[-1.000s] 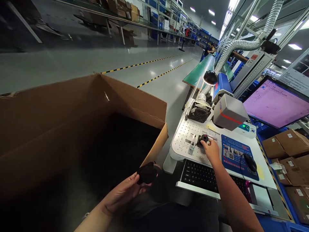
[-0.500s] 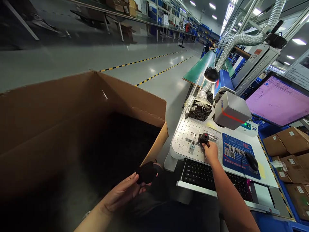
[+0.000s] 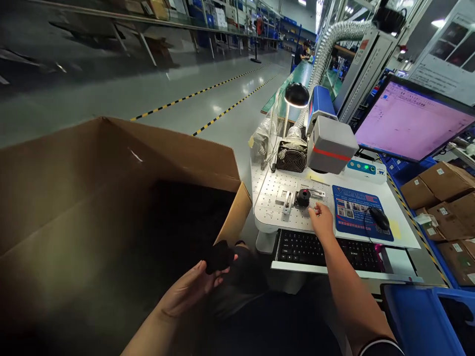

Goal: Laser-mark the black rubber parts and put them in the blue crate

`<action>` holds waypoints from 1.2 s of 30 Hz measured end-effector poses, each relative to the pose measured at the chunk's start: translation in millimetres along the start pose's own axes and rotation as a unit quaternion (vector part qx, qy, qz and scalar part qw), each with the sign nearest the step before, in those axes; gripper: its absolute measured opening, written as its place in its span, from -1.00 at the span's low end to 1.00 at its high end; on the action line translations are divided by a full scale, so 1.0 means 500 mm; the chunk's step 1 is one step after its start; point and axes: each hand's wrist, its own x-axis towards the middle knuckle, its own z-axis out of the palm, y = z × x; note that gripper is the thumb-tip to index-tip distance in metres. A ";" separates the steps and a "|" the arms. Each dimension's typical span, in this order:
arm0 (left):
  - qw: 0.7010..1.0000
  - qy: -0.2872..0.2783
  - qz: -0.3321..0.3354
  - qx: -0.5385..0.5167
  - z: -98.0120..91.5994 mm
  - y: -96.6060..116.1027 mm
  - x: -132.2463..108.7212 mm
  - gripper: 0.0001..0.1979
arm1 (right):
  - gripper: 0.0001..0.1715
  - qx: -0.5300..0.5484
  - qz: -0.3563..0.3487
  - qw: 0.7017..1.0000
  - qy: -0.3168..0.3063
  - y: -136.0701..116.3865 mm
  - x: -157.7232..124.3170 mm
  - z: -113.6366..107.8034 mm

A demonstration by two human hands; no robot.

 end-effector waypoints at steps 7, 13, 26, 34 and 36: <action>1.000 0.024 -0.005 0.003 0.005 -0.007 0.011 -0.53 | -0.71 0.034 -0.093 0.995 -0.008 0.049 -0.234 -0.087; 0.999 0.045 -0.015 0.011 0.010 -0.011 0.014 -0.53 | -0.64 0.022 -0.099 0.993 -0.056 0.094 -0.337 -0.071; 0.998 0.055 0.000 0.030 0.018 -0.013 0.013 -0.57 | -0.64 0.000 -0.112 0.992 -0.061 0.099 -0.344 -0.069; 0.998 0.053 -0.010 0.018 0.028 -0.006 0.010 -0.56 | -0.69 0.002 -0.118 0.992 -0.033 0.063 -0.240 -0.087; 0.999 0.048 -0.012 0.010 0.027 -0.005 0.007 -0.58 | -0.70 0.005 -0.119 0.992 -0.031 0.046 -0.196 -0.083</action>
